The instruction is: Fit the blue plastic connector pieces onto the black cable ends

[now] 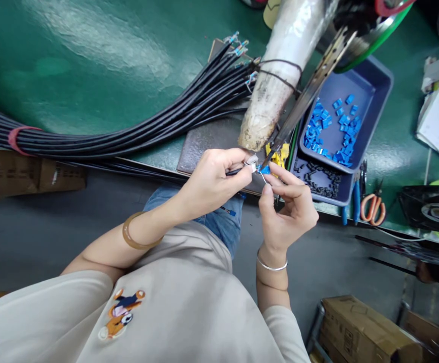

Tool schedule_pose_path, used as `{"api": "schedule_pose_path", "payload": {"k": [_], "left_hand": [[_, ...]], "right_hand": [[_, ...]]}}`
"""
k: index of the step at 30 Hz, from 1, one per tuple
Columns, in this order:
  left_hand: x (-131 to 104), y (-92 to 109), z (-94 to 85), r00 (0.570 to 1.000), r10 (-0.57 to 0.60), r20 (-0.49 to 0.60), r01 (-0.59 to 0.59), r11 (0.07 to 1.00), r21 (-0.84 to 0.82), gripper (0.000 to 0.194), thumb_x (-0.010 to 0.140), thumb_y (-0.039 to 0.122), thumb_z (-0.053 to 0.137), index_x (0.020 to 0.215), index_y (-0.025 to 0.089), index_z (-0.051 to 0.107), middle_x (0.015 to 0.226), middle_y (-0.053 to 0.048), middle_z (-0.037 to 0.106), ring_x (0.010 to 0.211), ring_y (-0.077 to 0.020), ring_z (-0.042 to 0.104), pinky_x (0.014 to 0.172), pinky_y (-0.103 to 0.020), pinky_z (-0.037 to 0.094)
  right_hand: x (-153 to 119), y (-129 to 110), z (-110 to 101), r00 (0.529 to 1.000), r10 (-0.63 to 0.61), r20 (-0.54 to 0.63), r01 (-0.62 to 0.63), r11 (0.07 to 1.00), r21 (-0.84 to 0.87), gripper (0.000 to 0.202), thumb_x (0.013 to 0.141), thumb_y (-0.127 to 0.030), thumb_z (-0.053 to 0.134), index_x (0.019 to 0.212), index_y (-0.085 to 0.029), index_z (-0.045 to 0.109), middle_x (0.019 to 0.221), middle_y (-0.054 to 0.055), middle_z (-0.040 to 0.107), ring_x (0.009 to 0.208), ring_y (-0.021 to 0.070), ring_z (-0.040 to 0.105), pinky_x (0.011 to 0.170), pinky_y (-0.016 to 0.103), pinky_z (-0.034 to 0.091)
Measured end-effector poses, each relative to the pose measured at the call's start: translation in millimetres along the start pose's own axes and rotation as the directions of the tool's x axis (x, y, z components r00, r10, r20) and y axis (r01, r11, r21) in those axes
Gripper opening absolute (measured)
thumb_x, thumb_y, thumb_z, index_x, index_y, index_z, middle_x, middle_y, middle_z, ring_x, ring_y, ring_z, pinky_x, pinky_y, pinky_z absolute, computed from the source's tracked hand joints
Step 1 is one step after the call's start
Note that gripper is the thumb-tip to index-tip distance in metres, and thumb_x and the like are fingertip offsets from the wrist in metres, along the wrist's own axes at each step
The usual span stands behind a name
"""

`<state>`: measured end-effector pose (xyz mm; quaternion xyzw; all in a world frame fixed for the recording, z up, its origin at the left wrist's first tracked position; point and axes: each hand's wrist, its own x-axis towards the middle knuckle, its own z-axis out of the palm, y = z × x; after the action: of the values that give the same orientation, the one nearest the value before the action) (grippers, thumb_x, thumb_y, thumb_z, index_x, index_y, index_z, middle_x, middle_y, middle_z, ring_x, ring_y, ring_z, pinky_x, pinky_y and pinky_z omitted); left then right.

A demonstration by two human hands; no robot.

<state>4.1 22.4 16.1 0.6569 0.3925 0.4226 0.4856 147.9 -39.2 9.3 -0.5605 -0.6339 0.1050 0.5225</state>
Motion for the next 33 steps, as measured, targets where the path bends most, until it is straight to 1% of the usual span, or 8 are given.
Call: {"api": "schedule_pose_path", "payload": {"k": [4, 7, 12, 17, 22, 29, 33], "left_hand": [[-0.2, 0.6, 0.6, 1.000, 0.025, -0.019, -0.025, 0.999, 0.025, 0.018, 0.084, 0.012, 0.054, 0.066, 0.013, 0.057, 0.056, 0.006, 0.040, 0.052, -0.0048, 0.033, 0.048, -0.020, 0.027], [-0.2, 2.8, 0.4, 0.999, 0.022, -0.023, -0.021, 0.999, 0.031, 0.017, 0.083, 0.011, 0.054, 0.066, 0.013, 0.057, 0.056, 0.006, 0.039, 0.052, -0.0048, 0.033, 0.048, -0.020, 0.027], [0.2, 6.1, -1.5, 1.000, 0.008, -0.006, -0.008, 1.000, 0.014, 0.016, 0.083, 0.011, 0.054, 0.067, 0.013, 0.056, 0.057, 0.005, 0.041, 0.053, -0.0049, 0.034, 0.048, -0.019, 0.028], [0.4, 3.6, -2.4, 1.000, -0.008, 0.017, 0.008, 1.000, -0.025, 0.014, 0.083, 0.012, 0.054, 0.069, 0.014, 0.057, 0.060, 0.004, 0.044, 0.055, -0.0056, 0.037, 0.049, -0.020, 0.030], [-2.9, -1.6, -2.6, 0.996, -0.047, 0.069, 0.051, 0.997, -0.058, 0.013, 0.084, 0.018, 0.057, 0.072, 0.015, 0.059, 0.055, 0.005, 0.039, 0.052, -0.0066, 0.034, 0.047, -0.021, 0.028], [-3.9, 0.6, -2.6, 0.999, 0.015, 0.032, -0.014, 1.000, -0.011, 0.017, 0.082, 0.013, 0.057, 0.065, 0.016, 0.054, 0.055, 0.006, 0.034, 0.050, -0.0059, 0.028, 0.045, -0.022, 0.023], [-4.8, 1.1, -2.4, 0.999, -0.024, 0.048, 0.027, 0.998, -0.055, 0.016, 0.082, 0.013, 0.057, 0.066, 0.016, 0.054, 0.055, 0.006, 0.033, 0.050, -0.0061, 0.028, 0.046, -0.023, 0.024]], "right_hand": [[0.8, 0.1, 1.0, 1.000, -0.002, -0.018, 0.003, 1.000, 0.028, 0.013, 0.082, -0.009, 0.066, 0.086, -0.019, 0.058, 0.113, 0.007, 0.073, 0.090, 0.0184, 0.075, 0.079, 0.036, 0.066], [2.1, -0.9, 0.7, 1.000, -0.003, -0.007, 0.003, 1.000, 0.008, 0.011, 0.084, -0.011, 0.065, 0.086, -0.019, 0.058, 0.114, 0.007, 0.072, 0.089, 0.0184, 0.075, 0.079, 0.037, 0.066], [4.5, -4.5, -0.3, 1.000, -0.009, -0.003, 0.009, 1.000, -0.013, 0.011, 0.083, -0.011, 0.065, 0.086, -0.019, 0.058, 0.114, 0.007, 0.072, 0.091, 0.0188, 0.075, 0.080, 0.038, 0.066], [4.1, -4.2, -0.2, 1.000, 0.001, -0.009, -0.001, 1.000, 0.000, 0.013, 0.082, -0.010, 0.066, 0.085, -0.019, 0.059, 0.114, 0.007, 0.072, 0.092, 0.0195, 0.075, 0.081, 0.038, 0.066], [1.8, -1.9, -1.2, 0.999, 0.029, 0.020, -0.029, 0.999, -0.015, 0.009, 0.084, -0.014, 0.065, 0.085, -0.020, 0.058, 0.115, 0.008, 0.072, 0.092, 0.0198, 0.075, 0.082, 0.040, 0.066], [0.3, -2.6, -2.0, 0.999, 0.033, 0.025, -0.033, 0.999, -0.005, 0.009, 0.084, -0.014, 0.065, 0.084, -0.020, 0.057, 0.114, 0.008, 0.072, 0.091, 0.0193, 0.075, 0.082, 0.039, 0.066], [0.5, -2.7, -2.0, 1.000, 0.028, 0.012, -0.028, 1.000, 0.004, 0.010, 0.083, -0.013, 0.066, 0.083, -0.019, 0.058, 0.113, 0.008, 0.073, 0.090, 0.0187, 0.075, 0.082, 0.038, 0.066]]}}
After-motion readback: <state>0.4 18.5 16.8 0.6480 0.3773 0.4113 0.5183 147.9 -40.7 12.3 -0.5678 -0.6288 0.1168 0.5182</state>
